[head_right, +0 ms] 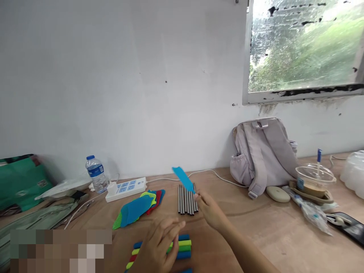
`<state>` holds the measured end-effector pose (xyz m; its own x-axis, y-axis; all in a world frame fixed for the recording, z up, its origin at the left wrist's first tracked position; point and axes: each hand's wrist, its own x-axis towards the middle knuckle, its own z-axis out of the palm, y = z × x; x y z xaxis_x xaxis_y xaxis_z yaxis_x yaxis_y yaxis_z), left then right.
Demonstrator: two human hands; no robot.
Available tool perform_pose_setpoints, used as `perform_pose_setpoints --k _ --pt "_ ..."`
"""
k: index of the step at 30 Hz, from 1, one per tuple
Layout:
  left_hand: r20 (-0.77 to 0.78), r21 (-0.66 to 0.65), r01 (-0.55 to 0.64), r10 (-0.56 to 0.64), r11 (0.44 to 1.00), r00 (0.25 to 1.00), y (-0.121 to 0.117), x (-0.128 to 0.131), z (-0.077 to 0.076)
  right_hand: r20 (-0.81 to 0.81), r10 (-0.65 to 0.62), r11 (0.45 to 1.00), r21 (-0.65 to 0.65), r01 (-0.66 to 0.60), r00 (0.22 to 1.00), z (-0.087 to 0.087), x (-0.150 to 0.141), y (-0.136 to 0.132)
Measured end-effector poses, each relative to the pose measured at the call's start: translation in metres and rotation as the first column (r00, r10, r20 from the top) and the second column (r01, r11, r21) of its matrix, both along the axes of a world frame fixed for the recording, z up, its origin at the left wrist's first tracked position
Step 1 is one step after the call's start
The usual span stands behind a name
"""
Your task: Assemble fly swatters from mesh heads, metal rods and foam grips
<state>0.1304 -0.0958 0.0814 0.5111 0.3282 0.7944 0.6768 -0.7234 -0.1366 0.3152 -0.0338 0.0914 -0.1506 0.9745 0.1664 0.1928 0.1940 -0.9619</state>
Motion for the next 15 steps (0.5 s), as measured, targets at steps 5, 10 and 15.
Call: perform_pose_setpoints --k 5,10,15 --pt "-0.014 0.202 -0.222 0.229 0.954 0.973 0.012 0.013 0.016 0.469 0.025 0.929 0.316 -0.194 0.883 0.014 -0.013 -0.030" --pt "-0.087 0.311 -0.221 0.259 0.925 0.962 0.015 -0.004 0.021 0.743 -0.196 0.775 0.518 -0.363 0.640 0.018 -0.017 -0.043" --pt "-0.225 0.220 -0.102 0.152 0.970 0.962 0.018 -0.020 0.045 0.786 -0.271 0.615 0.586 -0.528 0.556 0.014 -0.017 -0.036"
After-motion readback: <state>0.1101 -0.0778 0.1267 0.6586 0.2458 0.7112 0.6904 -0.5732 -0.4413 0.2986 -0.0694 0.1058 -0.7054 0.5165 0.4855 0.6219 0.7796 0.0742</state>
